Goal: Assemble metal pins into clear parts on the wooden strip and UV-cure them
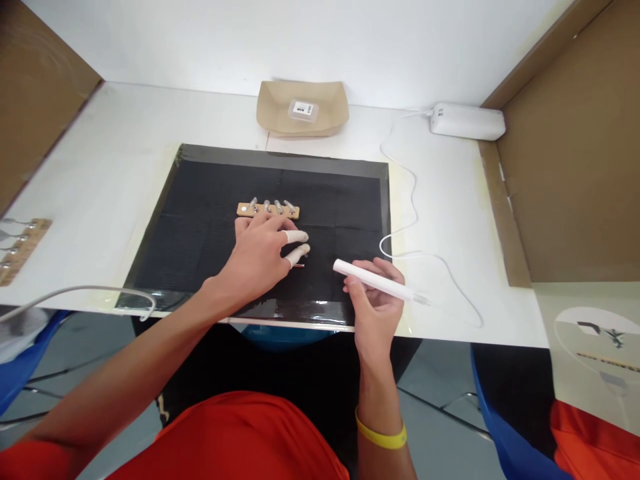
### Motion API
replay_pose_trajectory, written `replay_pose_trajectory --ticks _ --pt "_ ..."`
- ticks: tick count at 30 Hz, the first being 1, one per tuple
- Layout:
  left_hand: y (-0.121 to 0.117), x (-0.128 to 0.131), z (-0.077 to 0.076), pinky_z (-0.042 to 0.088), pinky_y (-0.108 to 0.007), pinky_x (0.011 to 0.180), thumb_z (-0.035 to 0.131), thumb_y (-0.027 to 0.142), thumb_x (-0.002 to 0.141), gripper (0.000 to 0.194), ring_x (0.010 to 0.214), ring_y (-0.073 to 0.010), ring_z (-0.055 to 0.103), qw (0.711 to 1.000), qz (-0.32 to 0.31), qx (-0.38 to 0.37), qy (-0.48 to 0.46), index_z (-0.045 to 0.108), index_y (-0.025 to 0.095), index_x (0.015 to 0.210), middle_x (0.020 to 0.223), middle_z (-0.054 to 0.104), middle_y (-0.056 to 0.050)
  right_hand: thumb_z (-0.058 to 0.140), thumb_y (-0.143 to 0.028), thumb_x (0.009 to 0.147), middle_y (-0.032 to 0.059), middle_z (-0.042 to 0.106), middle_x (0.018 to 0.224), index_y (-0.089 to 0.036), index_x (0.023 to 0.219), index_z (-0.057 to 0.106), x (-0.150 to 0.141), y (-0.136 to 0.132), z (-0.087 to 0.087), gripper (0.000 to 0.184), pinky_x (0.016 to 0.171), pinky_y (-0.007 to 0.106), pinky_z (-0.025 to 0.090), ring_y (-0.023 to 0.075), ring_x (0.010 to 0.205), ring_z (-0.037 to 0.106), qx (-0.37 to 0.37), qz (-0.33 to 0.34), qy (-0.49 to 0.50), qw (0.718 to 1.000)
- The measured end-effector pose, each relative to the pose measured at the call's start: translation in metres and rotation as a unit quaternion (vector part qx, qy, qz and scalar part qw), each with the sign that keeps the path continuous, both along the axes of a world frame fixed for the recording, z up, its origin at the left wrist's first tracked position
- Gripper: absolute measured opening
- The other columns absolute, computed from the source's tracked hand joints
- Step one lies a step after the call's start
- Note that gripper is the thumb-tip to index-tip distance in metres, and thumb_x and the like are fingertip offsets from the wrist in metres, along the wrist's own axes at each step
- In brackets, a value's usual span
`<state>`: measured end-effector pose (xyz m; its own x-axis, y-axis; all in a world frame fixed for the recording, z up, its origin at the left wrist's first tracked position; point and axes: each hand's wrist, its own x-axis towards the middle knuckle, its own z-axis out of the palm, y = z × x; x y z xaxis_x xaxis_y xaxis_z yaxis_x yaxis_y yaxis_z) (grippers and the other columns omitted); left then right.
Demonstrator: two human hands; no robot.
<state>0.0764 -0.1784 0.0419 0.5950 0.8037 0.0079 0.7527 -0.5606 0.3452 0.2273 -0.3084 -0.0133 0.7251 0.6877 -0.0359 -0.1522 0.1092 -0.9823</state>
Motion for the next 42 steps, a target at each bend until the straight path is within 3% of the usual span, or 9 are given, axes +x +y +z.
replay_pose_trajectory --ticks 9,20,26,31,36,42 --pt "0.001 -0.012 -0.005 0.038 -0.055 0.091 0.057 0.023 0.099 0.026 0.124 -0.0370 0.054 0.995 -0.072 0.042 0.057 0.082 0.022 0.091 0.125 0.070 -0.012 0.086 -0.023 0.079 0.0000 0.078 0.103 -0.025 0.117 0.061 -0.003 0.001 0.001 0.046 0.068 0.026 0.061 0.0117 0.077 0.072 -0.008 -0.002 -0.028 1.000" --pt "0.008 -0.014 -0.006 0.037 -0.057 0.103 0.053 0.025 0.101 0.035 0.121 -0.0337 0.056 0.993 -0.072 0.077 0.045 0.078 0.018 0.078 0.126 0.071 -0.010 0.085 -0.026 0.080 0.0004 0.078 0.103 -0.024 0.116 0.061 -0.004 0.001 0.002 0.043 0.067 0.026 0.061 0.0123 0.078 0.072 -0.012 0.002 -0.044 0.999" --pt "0.013 -0.015 0.003 0.036 -0.056 0.103 0.053 0.036 0.104 0.032 0.117 -0.0338 0.055 0.996 -0.054 0.038 0.056 0.079 0.019 0.107 0.118 0.074 -0.011 0.084 -0.025 0.082 0.0003 0.078 0.103 -0.025 0.117 0.062 -0.004 0.001 0.000 0.042 0.067 0.026 0.061 0.0117 0.076 0.071 -0.010 0.008 -0.053 0.998" --pt "0.015 -0.015 0.000 0.034 -0.053 0.104 0.054 0.026 0.101 0.026 0.117 -0.0311 0.054 0.995 -0.086 0.035 0.038 0.079 0.023 0.099 0.118 0.072 -0.008 0.085 -0.025 0.081 0.0006 0.079 0.103 -0.025 0.117 0.062 -0.004 0.000 0.001 0.042 0.068 0.026 0.061 0.0132 0.081 0.073 -0.009 0.009 -0.058 0.998" --pt "0.014 -0.015 0.002 0.035 -0.054 0.098 0.046 0.008 0.093 0.032 0.122 -0.0347 0.051 0.984 -0.130 0.059 0.111 0.075 0.016 0.106 0.129 0.067 -0.015 0.085 -0.024 0.082 0.0003 0.079 0.103 -0.024 0.116 0.062 -0.003 0.001 0.001 0.042 0.068 0.027 0.061 0.0126 0.079 0.072 -0.007 0.013 -0.059 0.998" --pt "0.014 -0.020 0.000 0.034 -0.054 0.094 0.044 0.007 0.095 0.035 0.124 -0.0362 0.052 0.979 -0.151 0.074 0.115 0.074 0.017 0.110 0.130 0.067 -0.016 0.084 -0.028 0.082 0.0014 0.078 0.102 -0.024 0.117 0.061 -0.004 0.001 0.001 0.042 0.069 0.029 0.062 0.0141 0.079 0.072 -0.016 0.012 -0.067 0.998"
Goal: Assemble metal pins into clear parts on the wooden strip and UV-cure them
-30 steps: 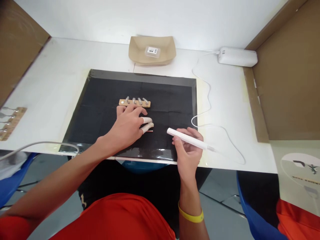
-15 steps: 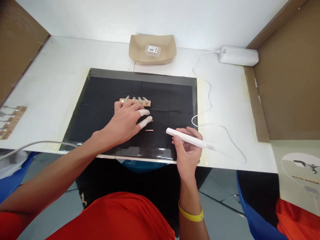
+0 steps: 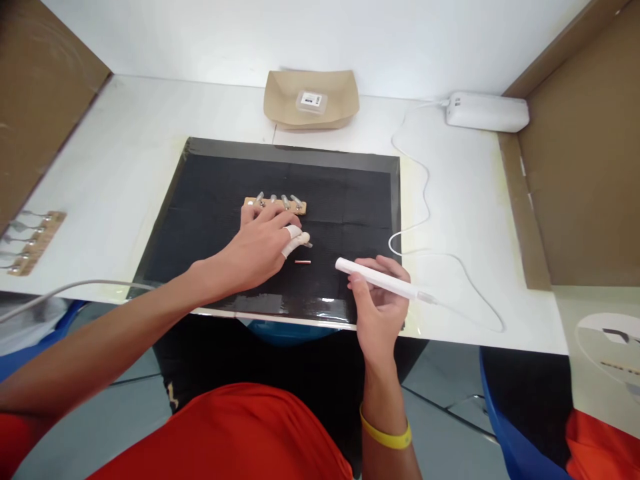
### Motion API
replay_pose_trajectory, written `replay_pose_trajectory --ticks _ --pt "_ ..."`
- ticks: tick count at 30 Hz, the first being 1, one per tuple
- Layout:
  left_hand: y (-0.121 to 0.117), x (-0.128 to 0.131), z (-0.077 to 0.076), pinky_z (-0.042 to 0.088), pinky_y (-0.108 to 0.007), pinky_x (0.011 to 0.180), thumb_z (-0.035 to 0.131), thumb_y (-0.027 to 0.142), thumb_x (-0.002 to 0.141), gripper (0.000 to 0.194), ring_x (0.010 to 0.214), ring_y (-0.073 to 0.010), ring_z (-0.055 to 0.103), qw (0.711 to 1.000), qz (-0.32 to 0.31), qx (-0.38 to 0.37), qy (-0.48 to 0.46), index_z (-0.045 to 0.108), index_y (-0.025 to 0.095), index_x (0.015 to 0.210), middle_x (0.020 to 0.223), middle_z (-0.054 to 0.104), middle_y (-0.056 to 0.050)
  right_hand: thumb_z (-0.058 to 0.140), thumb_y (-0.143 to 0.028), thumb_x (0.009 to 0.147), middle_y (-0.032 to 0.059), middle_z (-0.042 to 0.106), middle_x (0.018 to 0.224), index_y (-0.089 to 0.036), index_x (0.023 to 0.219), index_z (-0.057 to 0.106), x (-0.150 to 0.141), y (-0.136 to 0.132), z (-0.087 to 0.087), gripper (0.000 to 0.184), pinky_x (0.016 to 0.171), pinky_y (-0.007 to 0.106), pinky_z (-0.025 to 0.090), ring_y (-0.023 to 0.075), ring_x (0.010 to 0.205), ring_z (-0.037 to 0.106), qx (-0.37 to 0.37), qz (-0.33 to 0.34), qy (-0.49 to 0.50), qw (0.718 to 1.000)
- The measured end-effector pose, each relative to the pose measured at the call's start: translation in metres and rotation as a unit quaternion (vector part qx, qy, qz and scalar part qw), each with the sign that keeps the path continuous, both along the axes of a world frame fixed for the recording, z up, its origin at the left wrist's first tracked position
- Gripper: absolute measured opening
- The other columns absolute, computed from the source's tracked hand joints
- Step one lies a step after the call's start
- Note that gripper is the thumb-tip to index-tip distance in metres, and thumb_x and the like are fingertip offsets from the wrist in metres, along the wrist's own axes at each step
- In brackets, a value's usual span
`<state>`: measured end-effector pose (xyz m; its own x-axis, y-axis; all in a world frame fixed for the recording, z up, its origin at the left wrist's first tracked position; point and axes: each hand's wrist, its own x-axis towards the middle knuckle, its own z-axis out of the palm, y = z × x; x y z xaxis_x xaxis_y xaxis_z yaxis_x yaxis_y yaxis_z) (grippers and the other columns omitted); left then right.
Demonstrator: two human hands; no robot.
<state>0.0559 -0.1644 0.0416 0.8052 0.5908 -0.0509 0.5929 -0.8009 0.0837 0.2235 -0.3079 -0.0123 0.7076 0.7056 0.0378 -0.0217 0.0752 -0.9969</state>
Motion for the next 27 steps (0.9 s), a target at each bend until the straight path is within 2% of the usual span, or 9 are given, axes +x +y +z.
replay_pose_trajectory --ticks 3,7,14,18,23,27 --pt "-0.001 0.000 -0.002 0.032 -0.055 0.097 0.043 0.016 0.103 0.032 0.124 -0.0342 0.054 0.999 0.012 -0.006 -0.044 0.074 0.020 0.109 0.129 0.070 -0.013 0.085 -0.028 0.082 0.0011 0.079 0.101 -0.024 0.116 0.061 0.000 0.000 0.000 0.041 0.069 0.028 0.061 0.0134 0.077 0.071 0.003 0.002 -0.004 1.000" --pt "-0.003 0.001 0.003 0.029 -0.054 0.103 0.042 0.032 0.109 0.036 0.124 -0.0315 0.056 0.993 0.066 -0.049 -0.088 0.074 0.017 0.104 0.128 0.072 -0.011 0.084 -0.028 0.082 0.0011 0.078 0.102 -0.025 0.116 0.061 0.000 0.001 0.000 0.042 0.069 0.029 0.061 0.0135 0.077 0.071 0.003 0.004 -0.007 1.000" --pt "-0.006 -0.016 0.012 0.026 -0.047 0.101 0.052 0.021 0.103 0.023 0.123 -0.0249 0.057 0.976 0.120 -0.111 -0.144 0.075 0.021 0.102 0.119 0.075 -0.005 0.085 -0.028 0.080 0.0021 0.078 0.104 -0.025 0.118 0.061 -0.004 0.002 0.002 0.045 0.077 0.032 0.063 0.0157 0.087 0.073 -0.011 -0.023 -0.043 0.999" --pt "-0.008 -0.029 0.012 0.026 -0.046 0.099 0.051 0.018 0.101 0.024 0.122 -0.0222 0.057 0.968 0.145 -0.139 -0.152 0.075 0.022 0.101 0.118 0.075 -0.002 0.086 -0.026 0.080 0.0029 0.078 0.104 -0.024 0.117 0.062 -0.006 0.002 0.002 0.044 0.082 0.034 0.062 0.0160 0.089 0.074 -0.006 -0.016 -0.053 0.998" --pt "-0.007 -0.048 0.020 0.027 -0.047 0.101 0.058 0.028 0.101 0.020 0.126 -0.0247 0.056 0.958 0.191 -0.152 -0.152 0.078 0.024 0.097 0.122 0.075 -0.004 0.087 -0.029 0.077 0.0033 0.077 0.102 -0.023 0.114 0.063 -0.007 0.004 0.000 0.044 0.085 0.038 0.063 0.0176 0.088 0.074 -0.006 -0.025 -0.055 0.998" --pt "0.001 -0.060 0.029 0.029 -0.049 0.107 0.060 0.040 0.100 0.024 0.132 -0.0278 0.054 0.946 0.219 -0.192 -0.143 0.081 0.028 0.095 0.124 0.076 -0.002 0.087 -0.030 0.077 0.0035 0.077 0.102 -0.022 0.114 0.062 -0.008 0.004 -0.003 0.045 0.083 0.039 0.062 0.0194 0.091 0.074 -0.012 -0.029 -0.058 0.998"
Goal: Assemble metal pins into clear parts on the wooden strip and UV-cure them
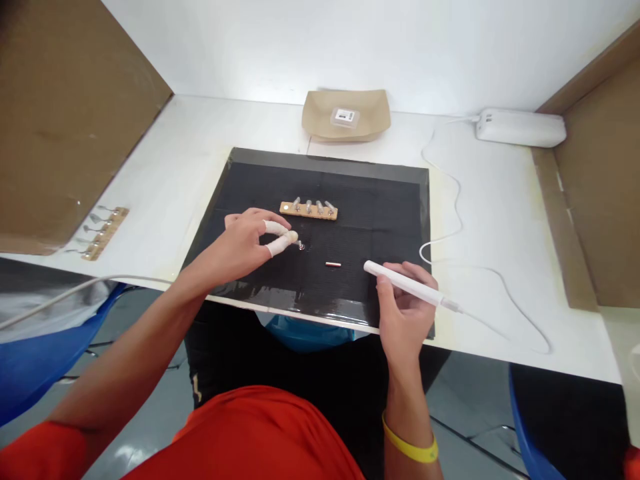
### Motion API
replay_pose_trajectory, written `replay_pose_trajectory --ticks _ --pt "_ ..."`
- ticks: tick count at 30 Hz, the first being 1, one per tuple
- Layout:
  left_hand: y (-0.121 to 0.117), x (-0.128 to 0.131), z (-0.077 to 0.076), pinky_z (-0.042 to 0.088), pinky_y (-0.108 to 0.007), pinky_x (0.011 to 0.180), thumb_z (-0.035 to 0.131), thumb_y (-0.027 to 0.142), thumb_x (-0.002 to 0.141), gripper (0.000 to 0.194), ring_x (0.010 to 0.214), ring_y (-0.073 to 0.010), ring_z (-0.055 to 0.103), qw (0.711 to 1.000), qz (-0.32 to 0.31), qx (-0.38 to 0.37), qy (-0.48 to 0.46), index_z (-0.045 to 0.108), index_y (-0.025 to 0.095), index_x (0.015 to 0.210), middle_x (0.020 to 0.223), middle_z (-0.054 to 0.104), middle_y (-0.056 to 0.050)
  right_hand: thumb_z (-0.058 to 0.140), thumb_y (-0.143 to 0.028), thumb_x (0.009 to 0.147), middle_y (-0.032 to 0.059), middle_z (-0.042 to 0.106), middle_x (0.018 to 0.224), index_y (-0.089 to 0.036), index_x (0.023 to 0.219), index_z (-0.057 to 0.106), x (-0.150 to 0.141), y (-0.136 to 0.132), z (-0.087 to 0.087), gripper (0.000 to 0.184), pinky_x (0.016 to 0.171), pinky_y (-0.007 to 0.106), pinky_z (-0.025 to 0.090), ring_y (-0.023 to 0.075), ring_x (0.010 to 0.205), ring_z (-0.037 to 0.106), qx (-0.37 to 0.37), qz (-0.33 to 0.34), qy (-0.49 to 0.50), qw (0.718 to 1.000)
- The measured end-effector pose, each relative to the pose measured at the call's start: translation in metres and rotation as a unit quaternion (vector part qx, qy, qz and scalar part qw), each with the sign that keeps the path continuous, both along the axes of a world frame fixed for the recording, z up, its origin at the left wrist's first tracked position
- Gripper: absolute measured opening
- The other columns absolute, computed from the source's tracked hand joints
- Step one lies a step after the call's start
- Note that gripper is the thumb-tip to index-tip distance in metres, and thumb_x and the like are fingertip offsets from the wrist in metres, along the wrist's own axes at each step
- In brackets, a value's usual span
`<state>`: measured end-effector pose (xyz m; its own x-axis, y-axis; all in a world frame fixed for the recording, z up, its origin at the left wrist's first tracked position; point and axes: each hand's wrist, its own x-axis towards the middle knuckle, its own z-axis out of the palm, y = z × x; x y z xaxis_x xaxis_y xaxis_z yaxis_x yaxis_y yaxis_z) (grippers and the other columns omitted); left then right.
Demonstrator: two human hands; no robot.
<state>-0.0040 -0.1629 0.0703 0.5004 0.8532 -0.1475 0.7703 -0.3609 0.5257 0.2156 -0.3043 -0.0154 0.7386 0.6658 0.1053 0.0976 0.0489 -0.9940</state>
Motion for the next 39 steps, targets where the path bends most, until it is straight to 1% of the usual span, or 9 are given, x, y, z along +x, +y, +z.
replay_pose_trajectory --ticks 3,5,7,12,15,20,27,36,39 --pt "0.014 -0.002 0.007 0.030 -0.050 0.112 0.064 0.047 0.096 0.028 0.129 -0.0298 0.058 0.999 -0.017 -0.041 0.013 0.083 0.029 0.088 0.127 0.076 0.000 0.087 -0.030 0.077 0.0035 0.077 0.103 -0.023 0.115 0.062 0.000 -0.001 -0.001 0.046 0.082 0.038 0.062 0.0197 0.092 0.074 -0.005 0.003 -0.004 1.000" --pt "0.025 0.000 0.012 0.030 -0.051 0.115 0.066 0.048 0.093 0.027 0.118 -0.0277 0.064 0.995 -0.044 -0.076 0.037 0.083 0.030 0.082 0.124 0.077 0.001 0.087 -0.030 0.077 0.0035 0.077 0.103 -0.023 0.115 0.062 -0.001 -0.001 -0.001 0.046 0.081 0.037 0.062 0.0192 0.091 0.074 -0.008 0.001 -0.004 1.000" --pt "0.037 0.003 0.017 0.032 -0.049 0.115 0.067 0.049 0.090 0.026 0.107 -0.0248 0.067 0.990 -0.068 -0.107 0.058 0.084 0.032 0.082 0.117 0.079 0.002 0.087 -0.030 0.078 0.0034 0.077 0.103 -0.022 0.115 0.062 -0.001 -0.001 -0.001 0.045 0.081 0.036 0.061 0.0184 0.090 0.074 -0.006 -0.002 -0.004 1.000" --pt "0.058 0.015 0.020 0.047 -0.034 0.094 0.075 0.055 0.079 0.024 0.096 -0.0217 0.069 0.976 -0.090 -0.186 0.074 0.085 0.033 0.080 0.100 0.080 0.002 0.086 -0.027 0.078 0.0031 0.077 0.100 -0.022 0.113 0.063 -0.002 -0.001 0.002 0.043 0.078 0.034 0.060 0.0166 0.085 0.073 0.009 0.006 -0.008 1.000" --pt "0.062 0.023 0.018 0.048 -0.031 0.085 0.077 0.051 0.076 0.020 0.091 -0.0209 0.069 0.972 -0.091 -0.184 0.117 0.085 0.032 0.077 0.096 0.081 0.001 0.086 -0.026 0.079 0.0033 0.078 0.101 -0.022 0.114 0.063 -0.002 -0.002 0.002 0.042 0.078 0.033 0.060 0.0167 0.086 0.073 0.008 0.013 -0.008 1.000" --pt "0.066 0.032 0.020 0.044 -0.028 0.074 0.076 0.045 0.077 0.019 0.085 -0.0196 0.067 0.966 -0.106 -0.188 0.145 0.085 0.028 0.079 0.091 0.080 0.001 0.086 -0.026 0.079 0.0037 0.078 0.102 -0.022 0.114 0.063 -0.001 -0.003 0.003 0.042 0.080 0.034 0.061 0.0185 0.093 0.075 0.002 0.022 -0.011 1.000" --pt "0.075 0.037 0.021 0.044 -0.025 0.079 0.074 0.052 0.075 0.035 0.093 -0.0188 0.066 0.954 -0.122 -0.209 0.177 0.085 0.023 0.090 0.099 0.079 -0.001 0.084 -0.024 0.080 0.0032 0.078 0.101 -0.022 0.114 0.063 0.000 -0.002 0.004 0.040 0.083 0.036 0.063 0.0171 0.089 0.075 -0.002 0.026 -0.022 0.999" --pt "0.068 0.032 0.024 0.042 -0.025 0.073 0.074 0.049 0.079 0.030 0.087 -0.0185 0.066 0.956 -0.120 -0.197 0.183 0.085 0.025 0.091 0.098 0.079 -0.001 0.085 -0.023 0.079 0.0034 0.078 0.101 -0.022 0.114 0.063 0.000 -0.003 0.002 0.041 0.084 0.036 0.064 0.0173 0.090 0.075 0.002 0.027 -0.018 0.999" --pt "0.066 0.025 0.024 0.042 -0.025 0.072 0.073 0.050 0.080 0.031 0.084 -0.0179 0.066 0.952 -0.139 -0.200 0.184 0.086 0.025 0.093 0.097 0.080 -0.002 0.085 -0.025 0.079 0.0037 0.078 0.101 -0.022 0.115 0.063 0.001 -0.004 0.002 0.042 0.085 0.038 0.064 0.0180 0.092 0.075 -0.005 0.029 -0.021 0.999"
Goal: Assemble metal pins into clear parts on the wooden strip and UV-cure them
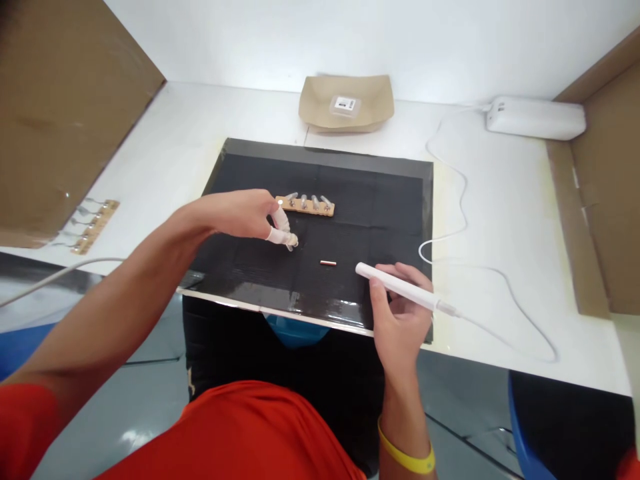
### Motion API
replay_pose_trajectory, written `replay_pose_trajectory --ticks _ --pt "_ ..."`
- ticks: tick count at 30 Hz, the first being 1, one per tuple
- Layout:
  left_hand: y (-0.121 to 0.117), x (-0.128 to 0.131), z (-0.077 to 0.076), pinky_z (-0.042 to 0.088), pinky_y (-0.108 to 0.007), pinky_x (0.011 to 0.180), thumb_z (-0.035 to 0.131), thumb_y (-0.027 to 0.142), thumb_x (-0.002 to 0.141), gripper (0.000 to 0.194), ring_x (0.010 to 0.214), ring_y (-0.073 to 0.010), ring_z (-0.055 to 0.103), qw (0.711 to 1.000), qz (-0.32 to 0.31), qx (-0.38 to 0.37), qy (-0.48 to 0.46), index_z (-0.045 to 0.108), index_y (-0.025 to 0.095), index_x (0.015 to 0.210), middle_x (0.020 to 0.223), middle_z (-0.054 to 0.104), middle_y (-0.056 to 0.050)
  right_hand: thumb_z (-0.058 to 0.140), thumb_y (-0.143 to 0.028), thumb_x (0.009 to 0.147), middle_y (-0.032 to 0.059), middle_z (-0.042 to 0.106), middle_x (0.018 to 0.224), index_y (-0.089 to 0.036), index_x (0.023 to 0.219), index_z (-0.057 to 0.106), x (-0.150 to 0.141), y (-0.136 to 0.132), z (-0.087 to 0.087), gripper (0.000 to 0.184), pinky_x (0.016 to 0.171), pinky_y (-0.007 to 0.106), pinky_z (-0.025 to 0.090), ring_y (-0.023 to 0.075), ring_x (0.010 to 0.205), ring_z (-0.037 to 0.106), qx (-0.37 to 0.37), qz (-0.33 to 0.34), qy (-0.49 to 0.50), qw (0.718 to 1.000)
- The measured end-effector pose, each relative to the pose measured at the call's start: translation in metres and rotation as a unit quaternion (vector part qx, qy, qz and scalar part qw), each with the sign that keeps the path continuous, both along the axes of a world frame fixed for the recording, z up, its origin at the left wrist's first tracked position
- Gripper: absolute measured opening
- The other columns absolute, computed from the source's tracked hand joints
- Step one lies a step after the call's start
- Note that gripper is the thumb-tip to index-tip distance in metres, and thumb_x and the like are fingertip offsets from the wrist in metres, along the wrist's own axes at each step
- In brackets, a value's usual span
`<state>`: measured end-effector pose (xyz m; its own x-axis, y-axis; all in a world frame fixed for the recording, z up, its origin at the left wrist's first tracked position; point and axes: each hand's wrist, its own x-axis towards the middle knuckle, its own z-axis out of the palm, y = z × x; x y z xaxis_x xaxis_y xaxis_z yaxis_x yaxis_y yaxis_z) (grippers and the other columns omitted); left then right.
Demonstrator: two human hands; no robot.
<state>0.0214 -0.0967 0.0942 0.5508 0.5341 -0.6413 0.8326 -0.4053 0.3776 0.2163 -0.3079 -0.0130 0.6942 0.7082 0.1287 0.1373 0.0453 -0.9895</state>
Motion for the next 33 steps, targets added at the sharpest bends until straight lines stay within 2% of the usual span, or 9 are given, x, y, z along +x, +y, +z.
replay_pose_trajectory --ticks 4,20,27,33 --pt "0.001 -0.007 0.002 0.042 -0.024 0.072 0.069 0.051 0.084 0.030 0.084 -0.0170 0.067 0.999 -0.028 -0.007 -0.014 0.086 0.027 0.092 0.096 0.081 -0.001 0.086 -0.028 0.079 0.0039 0.078 0.101 -0.023 0.115 0.063 -0.001 0.001 0.001 0.043 0.086 0.038 0.064 0.0182 0.091 0.075 -0.011 0.000 0.005 1.000" --pt "0.015 -0.014 0.007 0.045 -0.027 0.084 0.071 0.057 0.081 0.034 0.095 -0.0201 0.069 0.999 -0.019 -0.011 -0.045 0.086 0.029 0.093 0.103 0.081 0.001 0.085 -0.028 0.080 0.0040 0.078 0.101 -0.023 0.114 0.062 -0.001 0.001 0.001 0.042 0.086 0.038 0.064 0.0174 0.089 0.075 -0.013 -0.002 0.003 1.000" --pt "0.020 -0.012 0.005 0.044 -0.028 0.086 0.067 0.058 0.084 0.037 0.095 -0.0201 0.067 0.998 -0.057 -0.004 -0.027 0.086 0.030 0.099 0.107 0.080 0.000 0.085 -0.024 0.079 0.0043 0.078 0.101 -0.022 0.115 0.063 -0.002 0.002 0.001 0.042 0.086 0.037 0.064 0.0174 0.090 0.075 -0.012 0.002 0.000 1.000" --pt "0.024 -0.014 0.011 0.042 -0.027 0.083 0.067 0.055 0.084 0.036 0.089 -0.0181 0.067 0.998 -0.050 0.021 -0.028 0.086 0.028 0.098 0.099 0.079 0.000 0.085 -0.025 0.079 0.0049 0.078 0.101 -0.022 0.115 0.063 -0.002 0.001 0.001 0.042 0.086 0.038 0.063 0.0183 0.091 0.075 -0.006 0.003 -0.005 1.000"
